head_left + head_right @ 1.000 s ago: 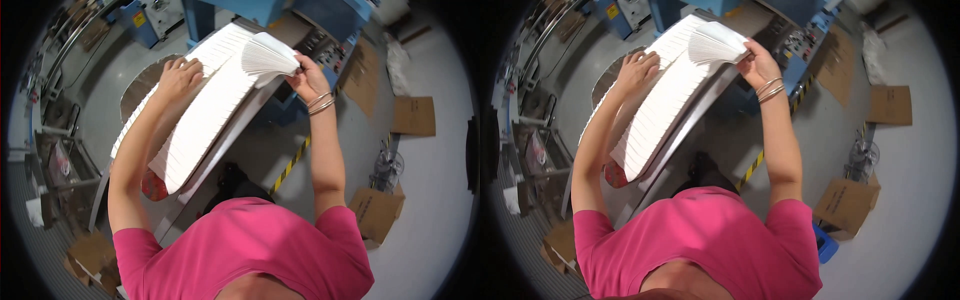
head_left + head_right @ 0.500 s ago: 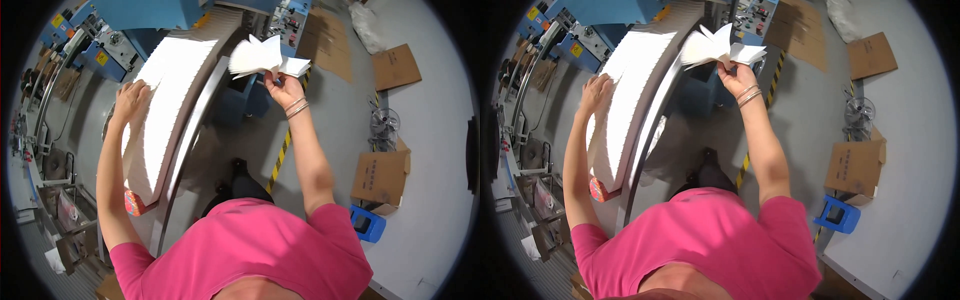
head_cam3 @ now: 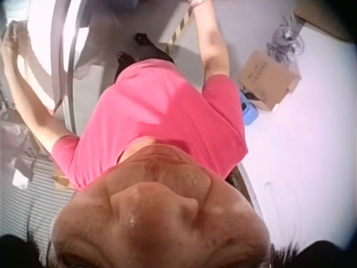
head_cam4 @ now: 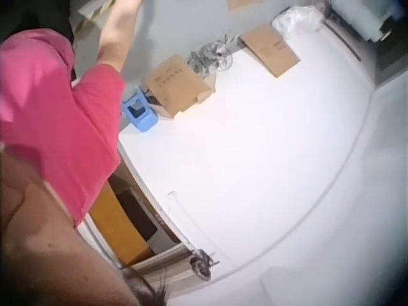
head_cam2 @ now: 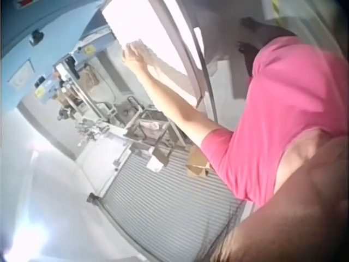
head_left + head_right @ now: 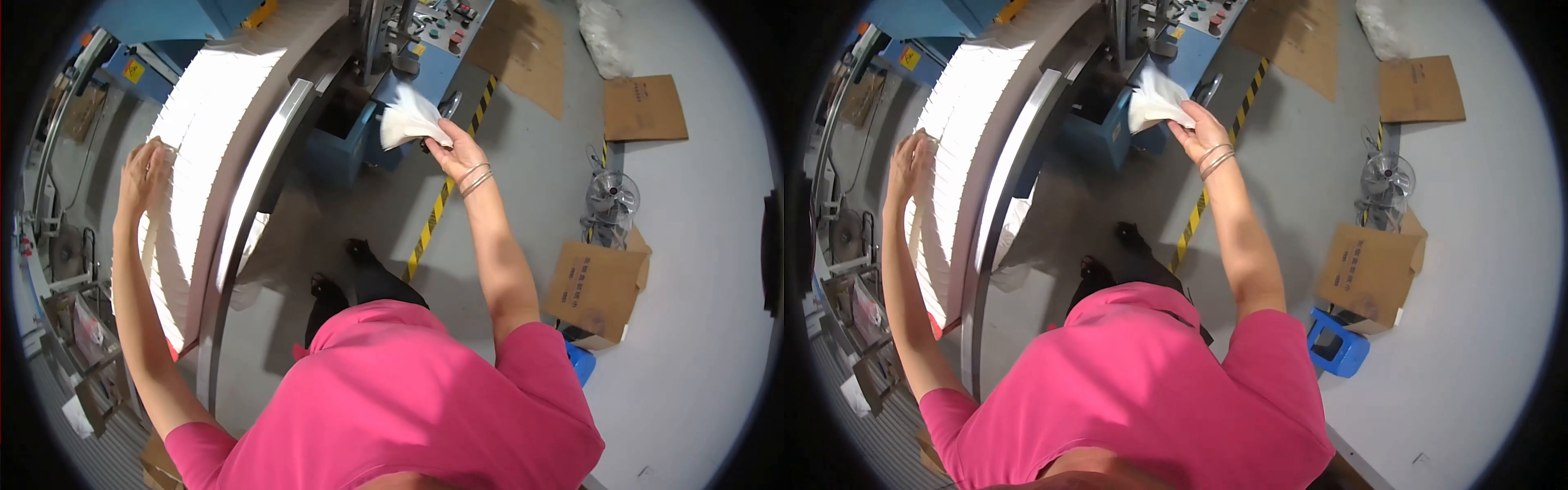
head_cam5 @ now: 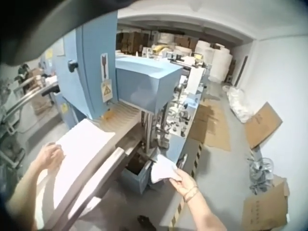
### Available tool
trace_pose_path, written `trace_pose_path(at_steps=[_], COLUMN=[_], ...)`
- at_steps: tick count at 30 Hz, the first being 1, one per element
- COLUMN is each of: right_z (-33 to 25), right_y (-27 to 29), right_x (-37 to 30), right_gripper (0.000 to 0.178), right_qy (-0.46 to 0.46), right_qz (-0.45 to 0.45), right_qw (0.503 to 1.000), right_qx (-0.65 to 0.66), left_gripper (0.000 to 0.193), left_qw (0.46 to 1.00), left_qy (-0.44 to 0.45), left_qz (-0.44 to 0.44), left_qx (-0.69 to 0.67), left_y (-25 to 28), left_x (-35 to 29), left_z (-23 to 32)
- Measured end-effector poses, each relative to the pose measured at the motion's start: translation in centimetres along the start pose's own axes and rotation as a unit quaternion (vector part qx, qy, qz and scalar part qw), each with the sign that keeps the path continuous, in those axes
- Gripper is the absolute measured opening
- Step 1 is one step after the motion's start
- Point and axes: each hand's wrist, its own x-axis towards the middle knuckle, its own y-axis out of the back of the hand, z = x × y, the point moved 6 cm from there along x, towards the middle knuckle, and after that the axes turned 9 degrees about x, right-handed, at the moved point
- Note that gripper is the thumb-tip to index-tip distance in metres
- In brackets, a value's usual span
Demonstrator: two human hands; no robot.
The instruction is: Operating a napkin folding machine and placing finished napkins onto a conveyor belt.
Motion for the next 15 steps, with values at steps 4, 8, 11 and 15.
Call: trace_pose_path(at_steps=[4, 8, 11, 15], right_z=[-1.2, -1.0, 0.2, 1.4], right_y=[1.7, 2.6, 3.4, 3.0], right_x=[1.1, 2.9, 4.3, 5.1], right_gripper=[0.012, 0.015, 0.016, 0.018], right_qy=[0.027, -0.054, -0.135, -0.209], right_qz=[0.055, 0.043, 0.044, -0.083], right_qw=[0.997, 0.998, 0.987, 0.967], right_qx=[-0.042, 0.013, 0.080, 0.117], left_gripper=[0.048, 0.046, 0.044, 0.039], left_qw=[1.000, 0.999, 0.999, 0.999], left_qy=[0.017, 0.026, 0.031, 0.024], left_qz=[-0.014, -0.027, -0.024, -0.006], left_qx=[0.002, 0.008, -0.004, -0.021], left_y=[0.0, 0.0, 0.1, 0.6], left_x=[-0.1, -0.3, -1.1, -1.1], left_z=[-0.1, -0.3, -1.4, -0.5])
